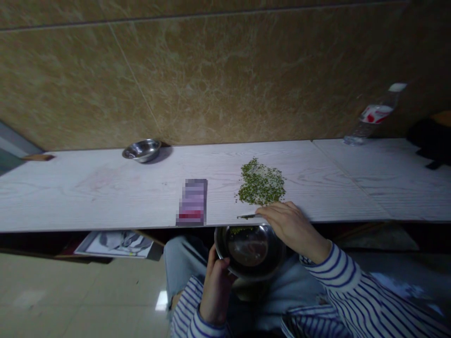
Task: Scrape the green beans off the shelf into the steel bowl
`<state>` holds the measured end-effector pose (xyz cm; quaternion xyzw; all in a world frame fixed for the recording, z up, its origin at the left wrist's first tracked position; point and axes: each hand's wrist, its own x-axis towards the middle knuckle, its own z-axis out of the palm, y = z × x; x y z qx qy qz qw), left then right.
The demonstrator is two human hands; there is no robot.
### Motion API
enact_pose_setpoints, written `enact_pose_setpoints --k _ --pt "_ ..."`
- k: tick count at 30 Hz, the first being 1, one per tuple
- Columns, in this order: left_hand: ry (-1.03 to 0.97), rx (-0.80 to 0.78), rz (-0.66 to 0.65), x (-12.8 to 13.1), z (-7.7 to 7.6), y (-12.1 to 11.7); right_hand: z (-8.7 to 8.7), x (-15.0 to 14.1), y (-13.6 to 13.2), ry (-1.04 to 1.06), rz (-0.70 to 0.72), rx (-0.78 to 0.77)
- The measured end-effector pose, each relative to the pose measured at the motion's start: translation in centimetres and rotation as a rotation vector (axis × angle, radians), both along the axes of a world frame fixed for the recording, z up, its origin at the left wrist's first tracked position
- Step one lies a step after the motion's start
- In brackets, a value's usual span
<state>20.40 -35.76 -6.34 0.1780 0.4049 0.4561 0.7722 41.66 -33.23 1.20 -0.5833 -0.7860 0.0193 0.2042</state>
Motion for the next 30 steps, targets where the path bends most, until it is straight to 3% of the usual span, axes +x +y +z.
enact_pose_setpoints --k 8,20,27,30 --pt "0.037 0.002 -0.028 0.5 0.4 -0.3 -0.1 -0.2 -0.2 -0.047 -0.109 0.026" --pt "-0.004 0.027 -0.036 0.6 -0.7 -0.4 -0.4 -2.1 -2.5 -0.036 0.016 0.044" --pt "-0.015 0.006 -0.034 0.2 -0.9 -0.2 -0.7 -1.6 -1.5 -0.071 -0.101 0.108" --pt "-0.010 -0.015 -0.014 -0.1 -0.5 0.2 -0.8 -2.1 -0.9 -0.080 -0.082 0.110"
